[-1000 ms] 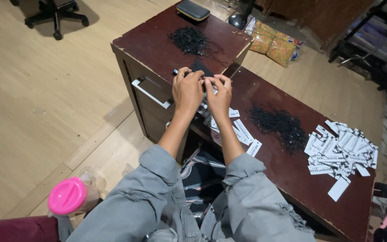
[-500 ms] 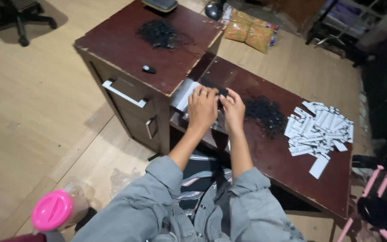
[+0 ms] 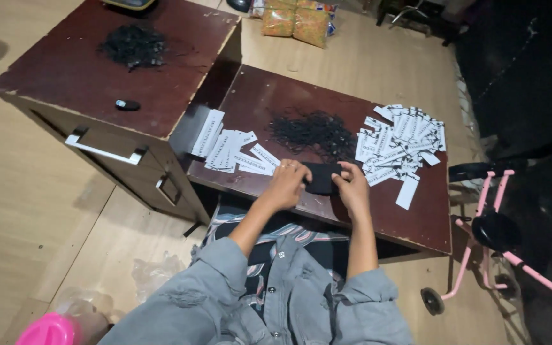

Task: Attaching thin black strings to paper garment labels by threading them through pre-punched holes.

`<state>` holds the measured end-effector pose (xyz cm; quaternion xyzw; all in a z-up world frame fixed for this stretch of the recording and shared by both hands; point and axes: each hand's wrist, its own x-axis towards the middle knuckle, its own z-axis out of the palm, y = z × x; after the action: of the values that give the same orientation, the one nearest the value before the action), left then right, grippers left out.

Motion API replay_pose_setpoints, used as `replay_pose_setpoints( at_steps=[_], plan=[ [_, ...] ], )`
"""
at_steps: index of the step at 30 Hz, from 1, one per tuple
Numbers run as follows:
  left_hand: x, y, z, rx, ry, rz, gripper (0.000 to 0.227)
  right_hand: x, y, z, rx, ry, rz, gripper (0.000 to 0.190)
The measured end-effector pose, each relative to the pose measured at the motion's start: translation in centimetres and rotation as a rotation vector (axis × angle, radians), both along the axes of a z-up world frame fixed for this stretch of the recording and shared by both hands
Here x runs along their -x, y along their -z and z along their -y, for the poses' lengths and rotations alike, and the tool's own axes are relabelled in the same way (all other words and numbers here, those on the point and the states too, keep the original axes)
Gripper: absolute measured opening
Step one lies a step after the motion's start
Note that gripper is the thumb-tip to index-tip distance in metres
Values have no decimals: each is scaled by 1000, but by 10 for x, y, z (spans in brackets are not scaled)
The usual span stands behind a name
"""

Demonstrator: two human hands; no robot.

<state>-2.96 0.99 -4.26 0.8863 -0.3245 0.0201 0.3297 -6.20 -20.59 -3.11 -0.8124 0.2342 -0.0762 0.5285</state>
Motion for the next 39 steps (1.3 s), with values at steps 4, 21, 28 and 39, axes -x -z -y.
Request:
replay_pose_setpoints(
  at_steps=[4, 21, 28, 39],
  plan=[
    [-15, 14, -10, 63, 6, -77, 16, 7, -11, 3, 75, -2, -35, 41],
    [-74, 1, 11, 42, 2, 53, 53, 16, -39, -62, 353, -259, -269, 33],
    [-19, -8, 54, 534, 55, 131, 40, 13, -22, -28, 456, -240, -120, 41],
    [-17, -4, 39, 755, -292, 67, 38, -39, -4, -58, 568, -321, 318, 15]
  ],
)
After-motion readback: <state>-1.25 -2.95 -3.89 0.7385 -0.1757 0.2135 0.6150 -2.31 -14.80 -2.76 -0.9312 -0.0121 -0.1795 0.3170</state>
